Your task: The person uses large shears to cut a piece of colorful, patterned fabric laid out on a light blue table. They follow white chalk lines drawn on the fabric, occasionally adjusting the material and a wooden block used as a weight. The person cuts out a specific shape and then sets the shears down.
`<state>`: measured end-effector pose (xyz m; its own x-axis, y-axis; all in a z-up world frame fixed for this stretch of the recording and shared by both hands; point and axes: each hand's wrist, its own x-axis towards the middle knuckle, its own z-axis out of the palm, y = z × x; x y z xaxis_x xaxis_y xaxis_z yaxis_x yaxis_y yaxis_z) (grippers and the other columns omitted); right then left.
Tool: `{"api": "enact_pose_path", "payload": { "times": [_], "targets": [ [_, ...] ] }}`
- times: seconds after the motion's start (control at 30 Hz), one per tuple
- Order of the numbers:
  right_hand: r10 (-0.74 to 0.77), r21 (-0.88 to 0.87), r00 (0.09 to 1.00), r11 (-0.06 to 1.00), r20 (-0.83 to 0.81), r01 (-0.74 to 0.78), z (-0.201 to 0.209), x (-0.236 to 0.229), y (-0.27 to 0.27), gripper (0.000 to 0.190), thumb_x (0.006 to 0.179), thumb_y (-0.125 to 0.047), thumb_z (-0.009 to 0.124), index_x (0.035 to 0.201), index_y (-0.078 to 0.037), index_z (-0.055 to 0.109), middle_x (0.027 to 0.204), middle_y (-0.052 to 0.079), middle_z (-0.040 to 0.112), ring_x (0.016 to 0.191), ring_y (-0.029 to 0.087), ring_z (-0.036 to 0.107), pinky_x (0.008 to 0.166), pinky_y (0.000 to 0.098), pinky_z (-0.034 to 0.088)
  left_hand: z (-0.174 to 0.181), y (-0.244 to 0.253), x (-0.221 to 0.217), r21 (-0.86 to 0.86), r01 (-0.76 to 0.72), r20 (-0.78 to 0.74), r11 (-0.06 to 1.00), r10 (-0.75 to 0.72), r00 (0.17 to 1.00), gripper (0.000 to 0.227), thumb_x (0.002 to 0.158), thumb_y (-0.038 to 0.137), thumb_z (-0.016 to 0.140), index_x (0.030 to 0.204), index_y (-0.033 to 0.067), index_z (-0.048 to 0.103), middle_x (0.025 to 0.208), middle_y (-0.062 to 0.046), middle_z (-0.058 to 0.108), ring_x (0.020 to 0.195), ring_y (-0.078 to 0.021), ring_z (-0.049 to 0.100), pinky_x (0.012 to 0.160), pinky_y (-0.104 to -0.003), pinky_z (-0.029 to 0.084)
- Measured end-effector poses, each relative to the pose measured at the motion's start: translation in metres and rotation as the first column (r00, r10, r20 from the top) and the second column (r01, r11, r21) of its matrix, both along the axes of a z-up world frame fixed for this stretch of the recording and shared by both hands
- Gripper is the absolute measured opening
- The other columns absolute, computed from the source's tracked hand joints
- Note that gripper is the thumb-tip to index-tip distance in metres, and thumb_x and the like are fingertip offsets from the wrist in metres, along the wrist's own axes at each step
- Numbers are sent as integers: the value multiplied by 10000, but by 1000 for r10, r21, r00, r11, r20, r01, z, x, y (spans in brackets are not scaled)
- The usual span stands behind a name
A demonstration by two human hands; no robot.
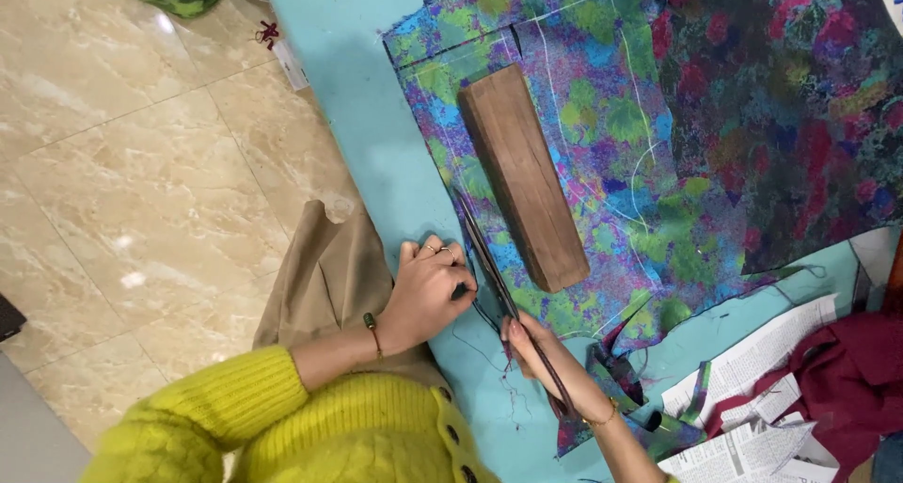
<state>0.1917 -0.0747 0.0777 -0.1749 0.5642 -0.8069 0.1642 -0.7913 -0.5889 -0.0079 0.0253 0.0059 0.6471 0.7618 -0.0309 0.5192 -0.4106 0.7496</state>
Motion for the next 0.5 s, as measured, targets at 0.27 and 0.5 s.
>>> {"api": "enact_pose_path", "payload": {
  "times": [0.27, 0.5],
  "targets": [
    [-15, -79, 999, 997, -37, 12, 6, -5, 24, 489, 1009, -538, 402, 1094, -95, 592, 598, -26, 353, 484, 95, 310, 510, 299, 293, -1, 4, 1, -71, 45, -33, 996, -47, 998, 213, 909, 220, 706, 708, 211, 775, 798, 76, 509, 865, -208, 425, 758, -426, 251],
    [-72, -79, 997, 994, 16, 73, -6, -5, 14, 487, 1012, -567, 472, 785, -140, 408, 589, -39, 240, 473, 88, 229, 465, 298, 228, 1, 7, -1, -82, 107, -70, 991, -113, 991, 216, 936, 218, 704, 736, 197, 782, 817, 59, 496, 900, -227, 430, 761, -435, 256]
  ]
}}
